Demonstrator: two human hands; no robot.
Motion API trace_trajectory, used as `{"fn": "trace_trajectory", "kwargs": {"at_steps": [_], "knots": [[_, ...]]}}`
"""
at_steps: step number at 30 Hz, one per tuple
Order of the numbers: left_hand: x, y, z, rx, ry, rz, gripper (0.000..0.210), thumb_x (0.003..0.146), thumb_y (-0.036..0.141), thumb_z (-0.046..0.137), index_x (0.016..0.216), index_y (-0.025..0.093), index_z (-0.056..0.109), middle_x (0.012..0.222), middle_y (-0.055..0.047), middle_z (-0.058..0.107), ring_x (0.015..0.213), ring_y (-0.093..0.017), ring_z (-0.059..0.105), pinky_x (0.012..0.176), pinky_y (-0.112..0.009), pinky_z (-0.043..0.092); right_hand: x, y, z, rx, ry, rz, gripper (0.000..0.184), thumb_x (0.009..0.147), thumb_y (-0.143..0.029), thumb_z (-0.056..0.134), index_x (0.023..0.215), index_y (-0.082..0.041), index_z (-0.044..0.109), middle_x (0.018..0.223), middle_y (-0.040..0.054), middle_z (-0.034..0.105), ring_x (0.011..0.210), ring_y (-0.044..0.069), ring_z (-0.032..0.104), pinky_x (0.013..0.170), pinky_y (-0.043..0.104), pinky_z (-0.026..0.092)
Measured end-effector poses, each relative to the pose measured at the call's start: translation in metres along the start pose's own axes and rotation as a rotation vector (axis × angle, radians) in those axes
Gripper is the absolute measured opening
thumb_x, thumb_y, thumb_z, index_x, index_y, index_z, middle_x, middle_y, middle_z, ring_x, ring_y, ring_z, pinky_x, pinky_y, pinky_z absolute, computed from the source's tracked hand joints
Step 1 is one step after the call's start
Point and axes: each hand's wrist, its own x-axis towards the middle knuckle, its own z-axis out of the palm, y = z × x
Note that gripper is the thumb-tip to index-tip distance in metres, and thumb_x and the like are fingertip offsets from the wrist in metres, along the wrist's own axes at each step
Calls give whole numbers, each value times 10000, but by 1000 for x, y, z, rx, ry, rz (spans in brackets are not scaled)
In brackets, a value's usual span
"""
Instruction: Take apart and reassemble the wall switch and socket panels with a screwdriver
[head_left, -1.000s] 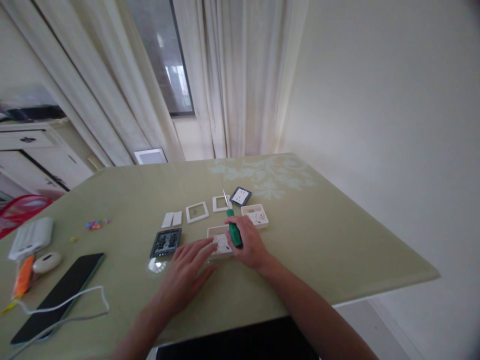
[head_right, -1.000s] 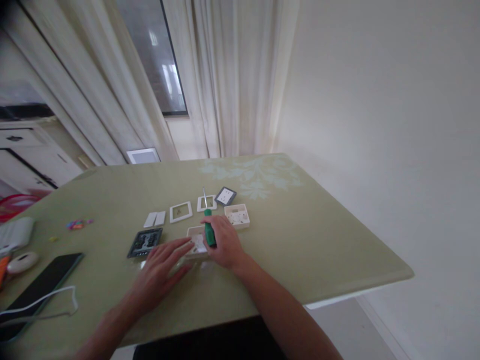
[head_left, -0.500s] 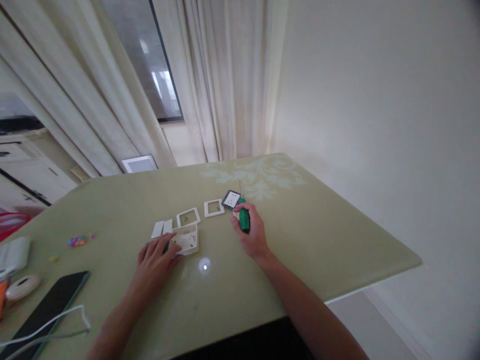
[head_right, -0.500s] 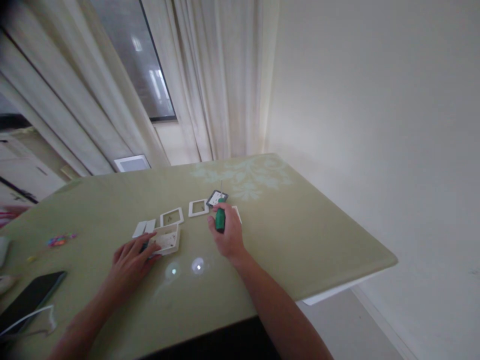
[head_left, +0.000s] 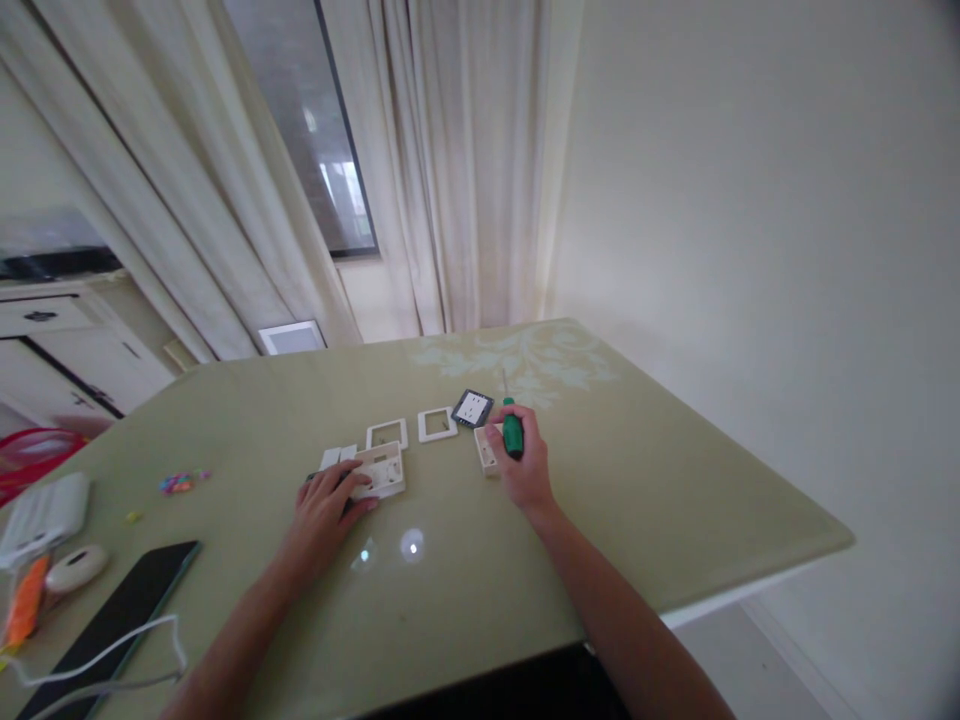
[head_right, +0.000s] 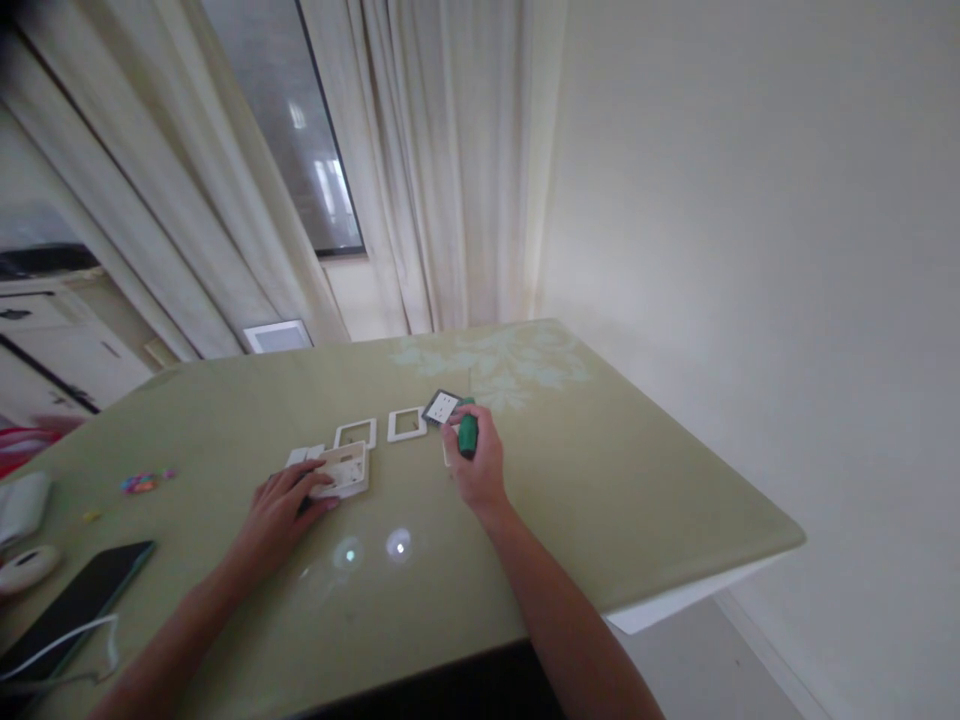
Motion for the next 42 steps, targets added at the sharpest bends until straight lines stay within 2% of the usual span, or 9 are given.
{"fn": "trace_trajectory", "kwargs": {"at_steps": [6,14,18,22,27,29,32,36,42], "knots": [[13,74,-1,-107,-35,167,349,1003,294,678,1352,276,675,1418,-112,718,1311,-330,663,1110,-508,509,26,21,-22,-20,178,140,427,943,-591,653,1181,-243,587,1103,90,773,989,248,728,919,408,567],[95,162,39,-290,-290,181,811,938,347,754,1634,151,385,1680,-226,457,1562,-359,442,1265,-538,402,28,48,-26,-123,69,253,447,828,-622,721,1061,-249,648,973,36,755,849,242,704,848,407,560],[110,164,41,-266,-321,151,785,891,358,771,1584,147,469,1559,-225,569,1470,-398,526,1253,-569,395,19,47,-18,-104,24,276,427,846,-604,718,1082,-256,644,993,33,756,790,224,711,763,377,571],[79,142,23,-232,-364,139,790,783,439,838,1496,210,586,1473,-201,614,1403,-426,561,1174,-574,474,18,43,-13,-24,11,300,451,896,-630,684,1131,-253,603,1042,39,754,664,184,719,610,321,566],[58,115,-2,-262,-548,243,1086,736,702,835,1651,264,448,1544,-213,579,1418,-457,559,1145,-615,480,19,35,-10,66,46,284,474,920,-637,684,1158,-241,580,1027,46,753,677,172,708,572,289,554],[78,118,-3,-283,-577,242,984,828,752,744,1638,267,468,1537,-191,597,1403,-416,589,1135,-560,499,18,34,-9,79,61,269,472,919,-633,689,1159,-241,580,1033,51,759,700,172,696,587,286,551],[128,132,12,-189,-421,73,711,970,632,646,1537,212,557,1537,-181,605,1424,-355,570,1186,-474,446,17,33,-10,86,89,245,473,919,-625,686,1174,-239,583,1053,65,763,744,177,687,611,285,545],[186,151,47,-113,-356,-33,826,916,542,744,1597,183,444,1572,-252,562,1450,-439,529,1164,-553,418,17,37,-12,86,140,230,463,913,-605,682,1169,-231,587,1004,49,750,773,178,675,644,286,545],[203,165,59,-121,-312,-62,799,841,317,800,1550,112,495,1408,-271,645,1307,-446,630,1111,-544,470,21,45,-15,89,155,262,426,912,-569,681,1162,-243,566,1003,40,732,821,191,675,674,304,565]]}}
